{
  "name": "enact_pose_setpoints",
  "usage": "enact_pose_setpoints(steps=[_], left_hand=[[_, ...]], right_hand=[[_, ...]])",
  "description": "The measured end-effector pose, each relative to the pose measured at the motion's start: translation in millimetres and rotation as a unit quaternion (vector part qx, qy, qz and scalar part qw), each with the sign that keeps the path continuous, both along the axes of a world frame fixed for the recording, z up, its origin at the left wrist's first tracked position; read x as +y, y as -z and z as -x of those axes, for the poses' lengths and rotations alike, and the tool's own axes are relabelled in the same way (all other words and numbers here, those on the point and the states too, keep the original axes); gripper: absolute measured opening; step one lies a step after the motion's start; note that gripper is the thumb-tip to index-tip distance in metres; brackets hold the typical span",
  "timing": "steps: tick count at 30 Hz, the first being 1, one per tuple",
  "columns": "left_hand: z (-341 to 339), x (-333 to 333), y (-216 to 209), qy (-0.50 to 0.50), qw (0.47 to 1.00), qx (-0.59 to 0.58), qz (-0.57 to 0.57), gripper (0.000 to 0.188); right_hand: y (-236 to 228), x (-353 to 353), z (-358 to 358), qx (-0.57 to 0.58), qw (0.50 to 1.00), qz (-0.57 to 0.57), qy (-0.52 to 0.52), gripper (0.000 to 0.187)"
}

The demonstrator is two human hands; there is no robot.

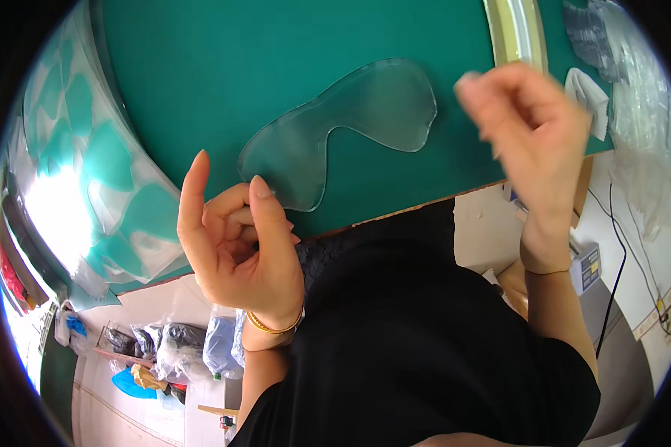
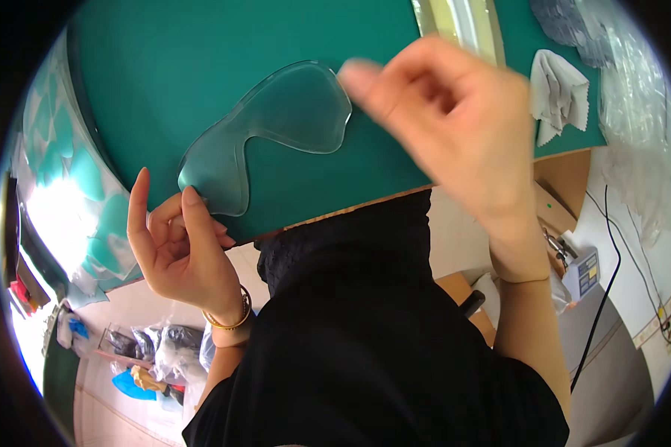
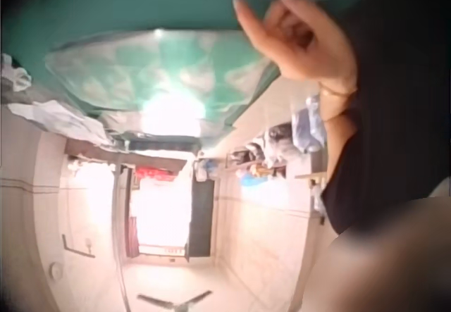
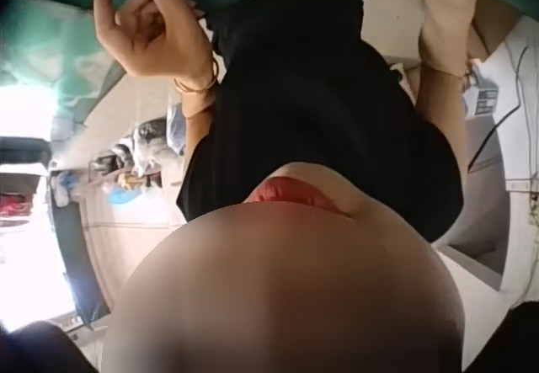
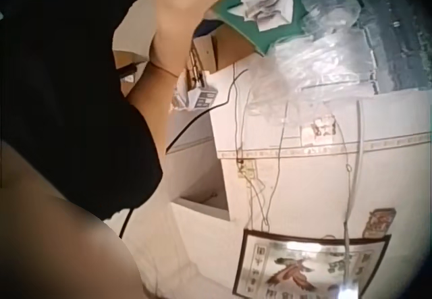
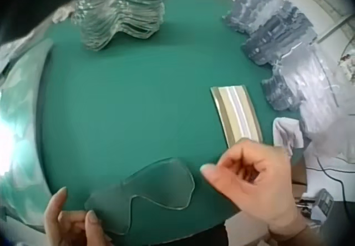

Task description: Wiping plastic lenses with a cloth and placing them into individual plastic bags.

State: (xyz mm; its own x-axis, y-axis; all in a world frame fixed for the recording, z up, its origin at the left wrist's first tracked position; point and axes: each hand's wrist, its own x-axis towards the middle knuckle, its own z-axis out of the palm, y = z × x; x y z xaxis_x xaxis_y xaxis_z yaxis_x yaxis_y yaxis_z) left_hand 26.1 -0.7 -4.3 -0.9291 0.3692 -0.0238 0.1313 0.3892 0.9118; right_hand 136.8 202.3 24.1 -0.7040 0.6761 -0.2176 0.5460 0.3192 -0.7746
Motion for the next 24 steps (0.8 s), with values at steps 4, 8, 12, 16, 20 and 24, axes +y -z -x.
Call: enact_pose_setpoints(steps=[4, 8, 12, 16, 20, 24], left_hand=[[-2.8, 4.6, -1.9, -0.009, 1.0, -0.005, -0.002, 0.048], [-5.9, 7.5, 3.0, -0.01, 1.0, -0.012, -0.02, 0.047], [-4.3, 9.2, 0.9, -0.014, 1.0, -0.013, -0.016, 0.047], [-3.2, 3.0, 1.6, -0.027, 1.0, -0.001, -0.007, 0.046], [-2.5, 7.8, 1.0, -0.023, 1.0, -0.002, -0.001, 0.046], [-2.8, 7.7, 1.4, -0.021, 1.0, 0.003, -0.013, 0.046]], right_hand=[[16.6, 46.1, -4.7, -0.032, 0.909, -0.413, 0.042, 0.04], [3.7, 45.1, 12.1, 0.001, 0.974, -0.204, 0.104, 0.046], [-21.4, 38.3, 16.9, 0.003, 0.988, -0.11, 0.107, 0.057], [-13.3, -18.7, 23.6, 0.089, 0.977, -0.194, -0.017, 0.039], [-21.7, -28.8, 33.8, -0.106, 0.96, -0.228, -0.122, 0.038], [-37.7, -11.8, 31.2, -0.157, 0.973, -0.151, -0.075, 0.034]])
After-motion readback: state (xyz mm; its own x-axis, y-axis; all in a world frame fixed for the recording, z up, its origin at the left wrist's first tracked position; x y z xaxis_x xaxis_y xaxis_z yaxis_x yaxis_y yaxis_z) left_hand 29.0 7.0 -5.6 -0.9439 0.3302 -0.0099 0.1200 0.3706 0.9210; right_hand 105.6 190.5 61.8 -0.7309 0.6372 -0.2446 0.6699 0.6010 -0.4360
